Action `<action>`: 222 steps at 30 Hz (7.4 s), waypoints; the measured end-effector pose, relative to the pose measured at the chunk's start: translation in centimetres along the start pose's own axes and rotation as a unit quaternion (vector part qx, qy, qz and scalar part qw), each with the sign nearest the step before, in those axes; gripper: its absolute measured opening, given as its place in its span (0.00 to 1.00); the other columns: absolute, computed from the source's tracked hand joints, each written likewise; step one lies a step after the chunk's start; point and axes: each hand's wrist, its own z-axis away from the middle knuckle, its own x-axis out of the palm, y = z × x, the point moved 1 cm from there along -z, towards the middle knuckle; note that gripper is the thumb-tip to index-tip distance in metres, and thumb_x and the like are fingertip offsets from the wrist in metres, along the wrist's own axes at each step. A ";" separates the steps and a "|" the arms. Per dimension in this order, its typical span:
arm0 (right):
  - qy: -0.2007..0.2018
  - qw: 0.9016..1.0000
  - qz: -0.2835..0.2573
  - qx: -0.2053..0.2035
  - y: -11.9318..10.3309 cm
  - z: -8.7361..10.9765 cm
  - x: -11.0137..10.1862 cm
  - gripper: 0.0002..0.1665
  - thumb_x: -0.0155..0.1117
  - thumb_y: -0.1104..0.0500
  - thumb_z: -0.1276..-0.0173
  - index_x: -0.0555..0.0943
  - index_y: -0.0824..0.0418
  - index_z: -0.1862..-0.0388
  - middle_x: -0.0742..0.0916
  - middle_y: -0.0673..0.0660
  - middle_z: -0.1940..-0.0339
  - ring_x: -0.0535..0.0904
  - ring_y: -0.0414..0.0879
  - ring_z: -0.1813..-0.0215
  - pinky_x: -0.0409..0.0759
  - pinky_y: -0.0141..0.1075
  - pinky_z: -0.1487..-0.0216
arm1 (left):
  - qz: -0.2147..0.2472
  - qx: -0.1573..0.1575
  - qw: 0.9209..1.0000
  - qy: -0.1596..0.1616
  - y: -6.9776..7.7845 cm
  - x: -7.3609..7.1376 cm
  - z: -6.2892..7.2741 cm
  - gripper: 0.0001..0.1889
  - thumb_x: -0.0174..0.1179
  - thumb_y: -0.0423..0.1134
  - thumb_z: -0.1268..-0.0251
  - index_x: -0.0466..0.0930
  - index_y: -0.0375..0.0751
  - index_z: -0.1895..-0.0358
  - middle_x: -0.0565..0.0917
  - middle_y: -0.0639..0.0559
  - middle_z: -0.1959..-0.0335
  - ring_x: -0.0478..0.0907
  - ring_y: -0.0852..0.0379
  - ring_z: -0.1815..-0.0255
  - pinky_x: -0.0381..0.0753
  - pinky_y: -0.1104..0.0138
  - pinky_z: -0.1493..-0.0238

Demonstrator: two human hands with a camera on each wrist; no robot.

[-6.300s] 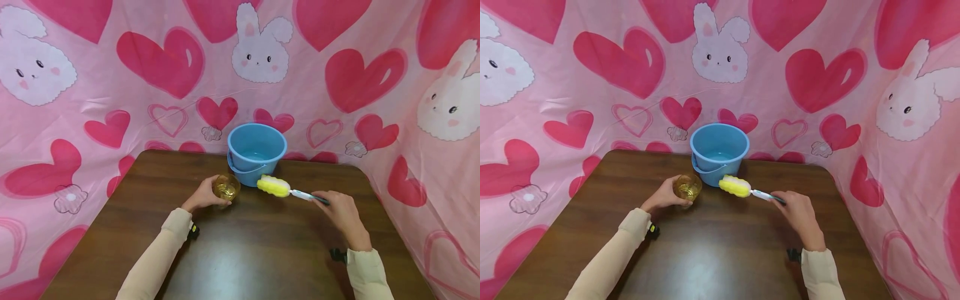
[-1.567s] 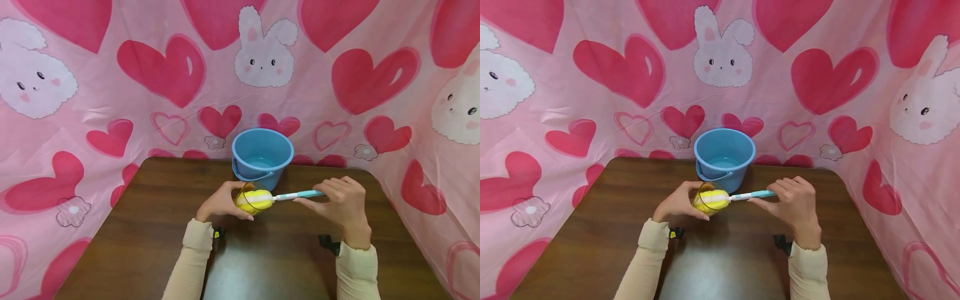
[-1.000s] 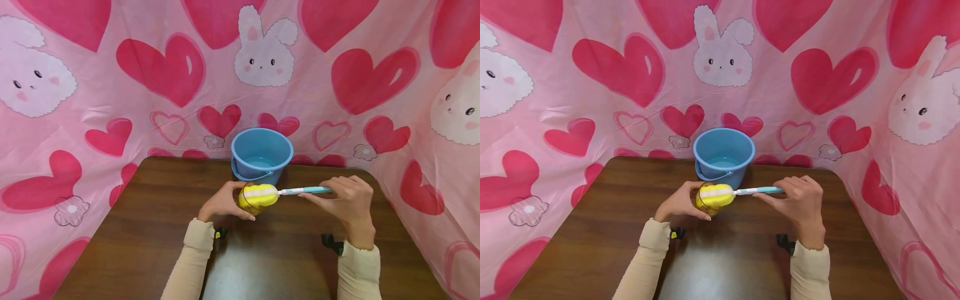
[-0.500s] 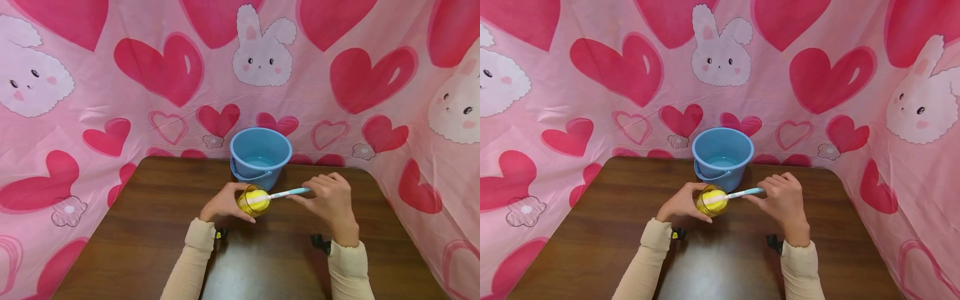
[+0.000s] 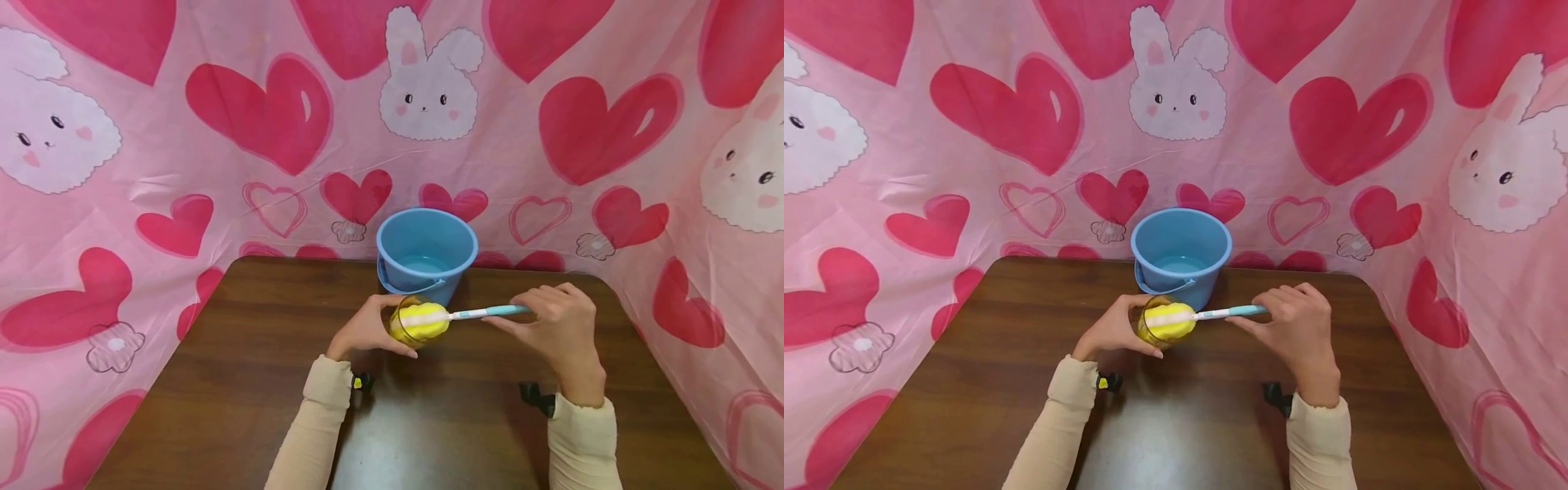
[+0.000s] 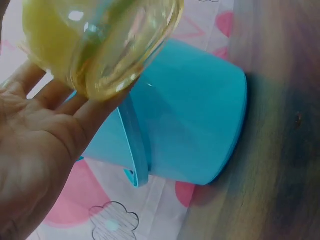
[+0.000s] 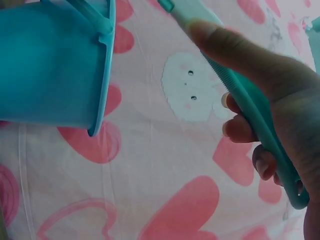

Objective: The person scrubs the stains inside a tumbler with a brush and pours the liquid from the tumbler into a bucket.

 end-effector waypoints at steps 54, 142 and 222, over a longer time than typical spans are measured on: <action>0.034 0.999 0.005 0.017 0.4 0.3 -0.7 0.41 0.63 0.23 0.40 0.90 0.61 0.76 0.86 0.56 0.82 0.80 0.51 0.81 0.70 0.44 0.74 | 0.061 -0.046 0.995 -0.065 0.0 -0.1 0.4 0.37 0.83 0.36 0.56 0.79 0.46 0.36 0.85 0.53 0.45 0.83 0.52 0.47 0.84 0.59 0.43; 0.026 0.999 -0.007 -0.029 -1.5 -0.2 2.2 0.44 0.56 0.26 0.32 0.87 0.65 0.76 0.86 0.59 0.82 0.80 0.52 0.79 0.72 0.49 0.67 | 0.023 -0.025 0.999 0.005 -2.4 1.4 0.2 0.38 0.86 0.39 0.61 0.83 0.49 0.39 0.86 0.58 0.47 0.80 0.56 0.47 0.82 0.61 0.43; -0.060 0.997 0.004 0.041 0.0 0.2 1.1 0.53 0.45 0.16 0.39 0.89 0.62 0.77 0.87 0.56 0.81 0.80 0.48 0.80 0.74 0.45 0.66 | -0.038 -0.011 0.999 -0.011 -0.4 2.0 -0.1 0.38 0.85 0.46 0.59 0.81 0.55 0.38 0.85 0.64 0.46 0.77 0.60 0.45 0.80 0.62 0.39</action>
